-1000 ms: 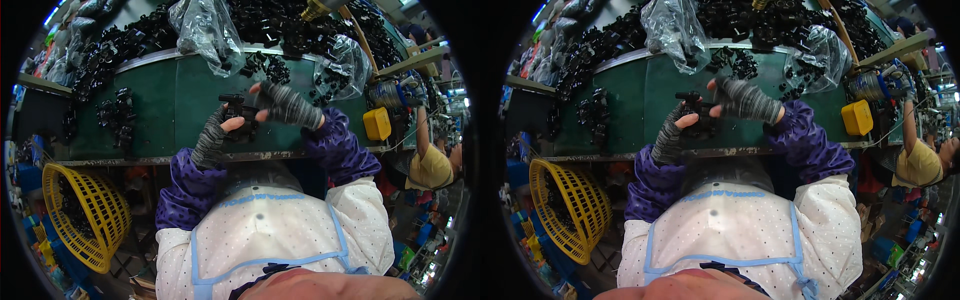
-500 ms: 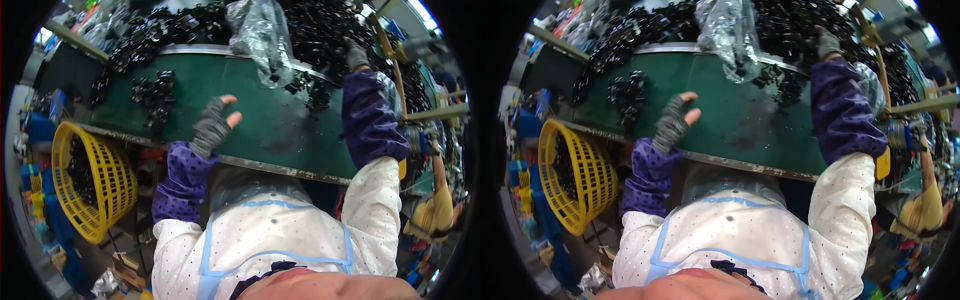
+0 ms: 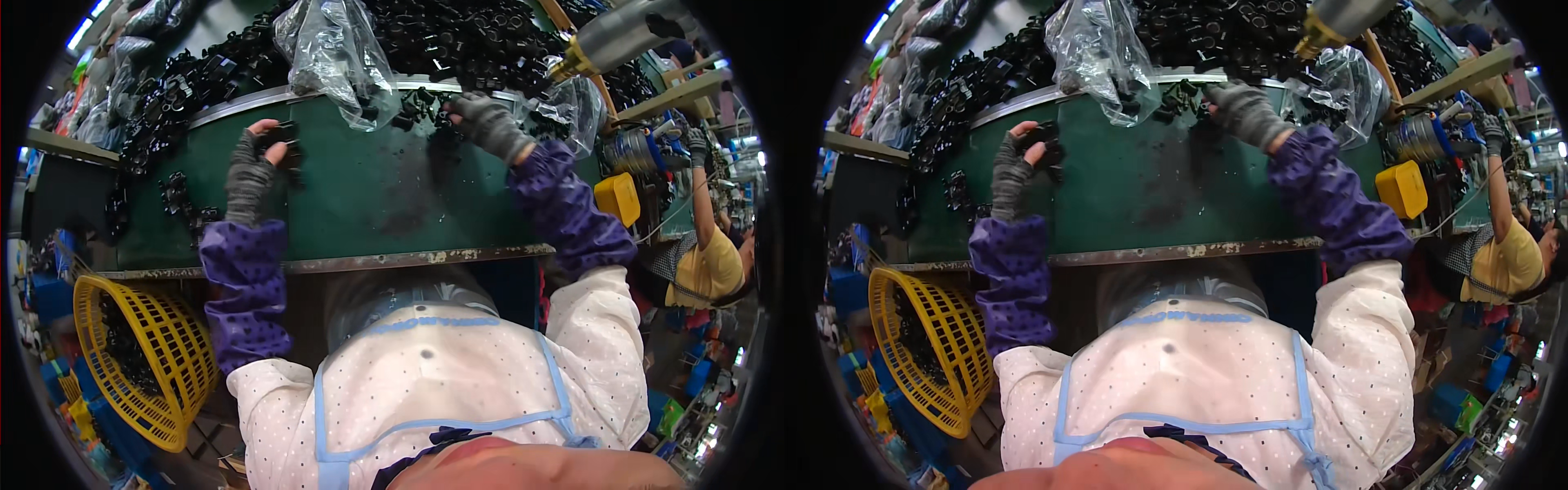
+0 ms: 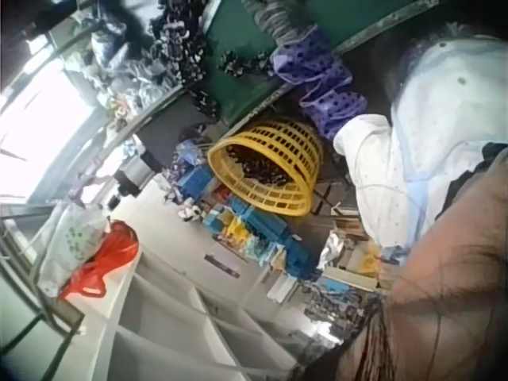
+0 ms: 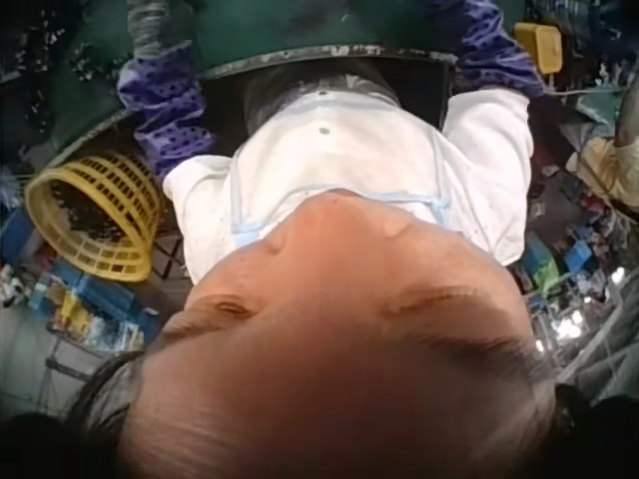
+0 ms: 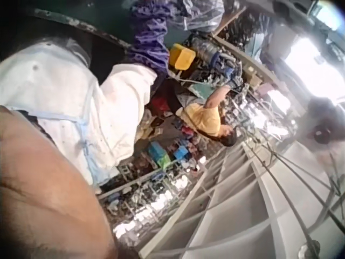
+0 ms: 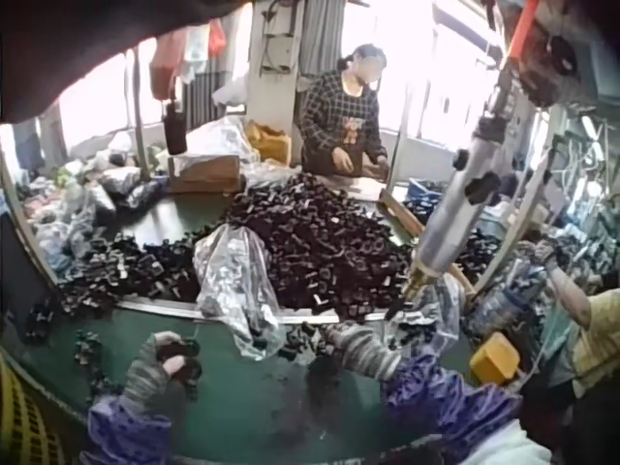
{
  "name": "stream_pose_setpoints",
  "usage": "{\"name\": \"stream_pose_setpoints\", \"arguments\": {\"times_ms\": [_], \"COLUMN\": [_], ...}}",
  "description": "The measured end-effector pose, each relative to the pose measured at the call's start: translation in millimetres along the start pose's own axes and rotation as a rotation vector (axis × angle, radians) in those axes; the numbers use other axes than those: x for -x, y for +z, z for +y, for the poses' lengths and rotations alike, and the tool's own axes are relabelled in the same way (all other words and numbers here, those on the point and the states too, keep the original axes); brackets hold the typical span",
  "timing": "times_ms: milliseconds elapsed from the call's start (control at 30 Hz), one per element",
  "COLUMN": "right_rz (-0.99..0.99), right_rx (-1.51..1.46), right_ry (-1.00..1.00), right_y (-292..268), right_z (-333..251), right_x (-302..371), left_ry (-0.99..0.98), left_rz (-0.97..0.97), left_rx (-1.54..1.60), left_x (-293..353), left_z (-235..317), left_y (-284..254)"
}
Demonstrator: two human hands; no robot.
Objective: The recorder is assembling small black components at a workstation using a pneumatic screwdriver.
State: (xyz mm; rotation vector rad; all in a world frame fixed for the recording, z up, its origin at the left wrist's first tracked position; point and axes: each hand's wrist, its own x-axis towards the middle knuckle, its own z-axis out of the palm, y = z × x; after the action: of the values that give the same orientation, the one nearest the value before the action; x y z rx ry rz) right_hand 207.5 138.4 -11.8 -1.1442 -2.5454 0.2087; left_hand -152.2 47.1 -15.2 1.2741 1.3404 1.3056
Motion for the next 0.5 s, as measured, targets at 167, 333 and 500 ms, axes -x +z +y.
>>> {"name": "stream_pose_setpoints", "arguments": {"times_ms": [167, 333, 500], "right_rz": [-0.321, -0.248, -0.159], "right_rx": [0.532, 0.379, -0.549], "right_ry": [0.112, 0.203, 0.301], "right_y": [21, 49, 8], "right_z": [-33, 1, -32], "right_x": [-51, -49, -16], "left_ry": [-0.075, 0.174, 0.524], "left_rz": [0.013, 0.095, -0.383], "left_rx": [0.258, -0.591, -1.176], "left_x": [63, 99, 73], "left_z": [-3, 3, 27], "left_y": [71, 81, 90]}}
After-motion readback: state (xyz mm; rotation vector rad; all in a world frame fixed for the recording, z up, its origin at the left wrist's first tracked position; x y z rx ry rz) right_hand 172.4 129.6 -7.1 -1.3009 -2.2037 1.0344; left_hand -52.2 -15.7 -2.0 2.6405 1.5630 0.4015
